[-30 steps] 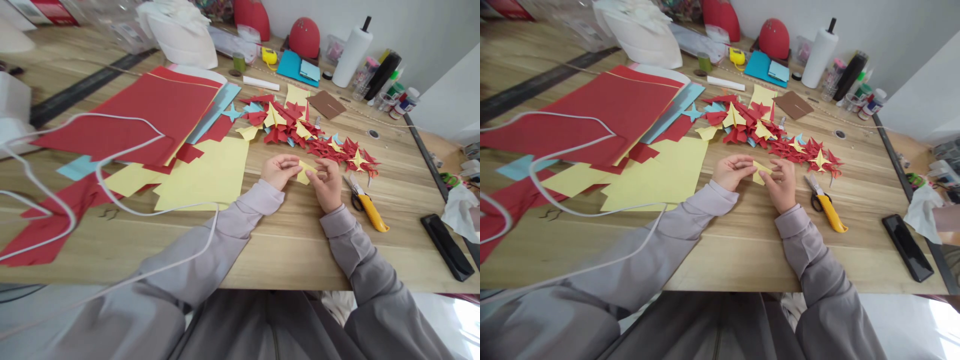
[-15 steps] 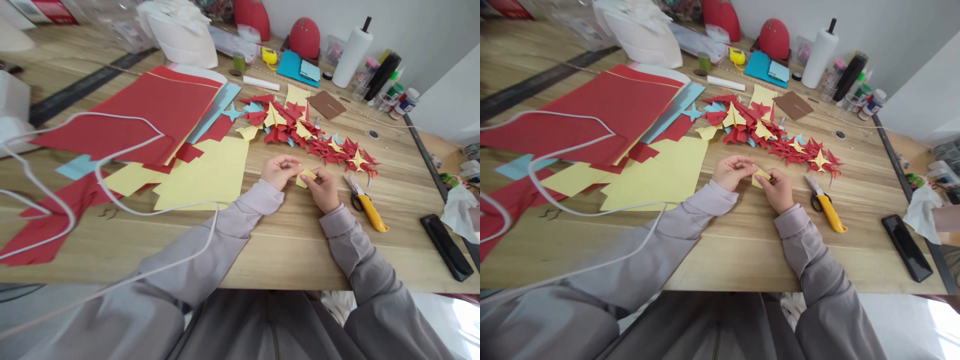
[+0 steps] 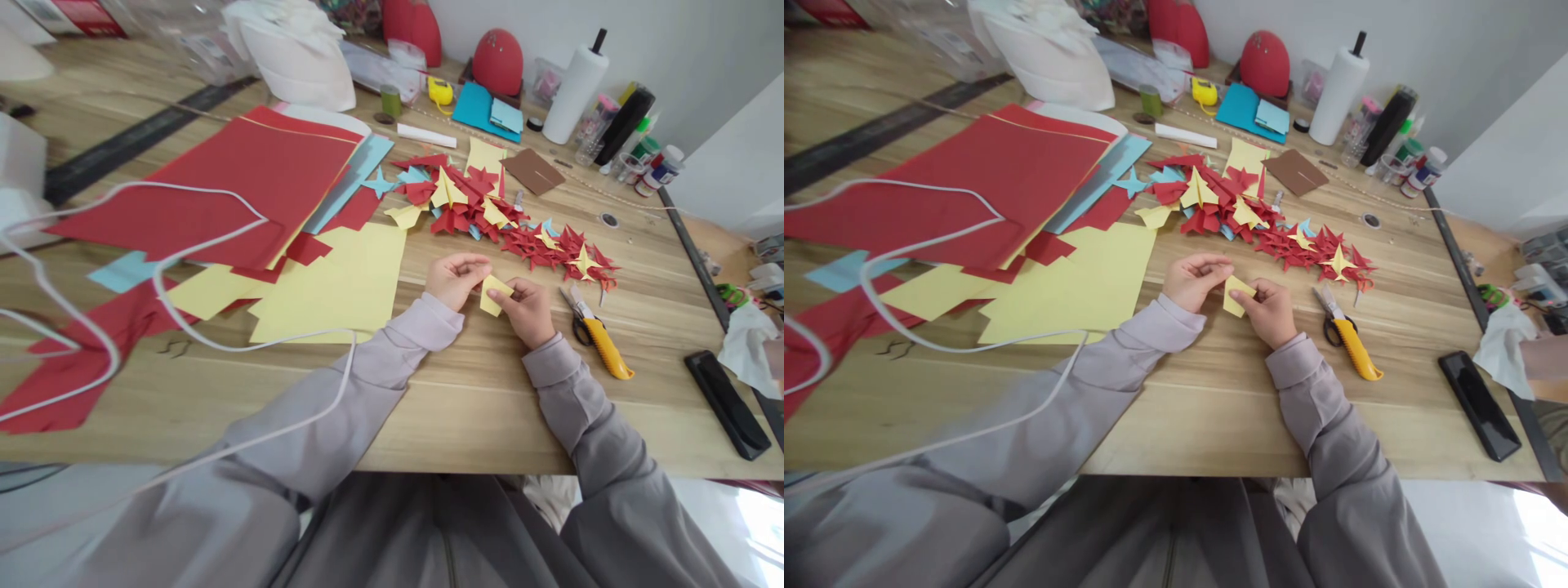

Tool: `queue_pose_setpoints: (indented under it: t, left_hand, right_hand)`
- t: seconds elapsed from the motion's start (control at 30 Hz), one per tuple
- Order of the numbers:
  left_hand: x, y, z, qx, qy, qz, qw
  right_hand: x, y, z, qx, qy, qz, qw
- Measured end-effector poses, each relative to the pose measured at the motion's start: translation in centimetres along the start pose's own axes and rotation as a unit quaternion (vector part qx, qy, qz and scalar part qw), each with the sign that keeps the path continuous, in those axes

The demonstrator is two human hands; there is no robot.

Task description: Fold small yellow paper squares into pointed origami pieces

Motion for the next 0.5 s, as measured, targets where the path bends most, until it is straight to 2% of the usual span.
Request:
queue_pose_setpoints:
  t: [0.13,0.27,0.5]
  left_hand:
    - [-0.15,-0.21,-0.19,0.016,-0.003,-0.024,1.0]
    - [-0.47,-0.4,-0.14,0.023,0.015,-0.061,0.998]
    - [-0.57,-0.56,0.62,-0.023,0.046,-0.053,0.997]
  right_hand:
    - [0.05,0.04,0.11,0.0,-0.026,-0.007,1.0]
    - [-0.01,-0.06,0.26,-0.037,-0.057,-0.016,0.998]
    - [-0.71,0.09,0.62,-0.057,-0.037,-0.078,0.995]
Point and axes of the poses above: each hand's wrist, its own y-axis away from the middle knuckle, its own x-axis out of the palm, z = x × y, the point moved 4 cm from there along -y, towards the middle knuckle, and after that the axes turned 13 degrees about y, right-handed, at the moved point
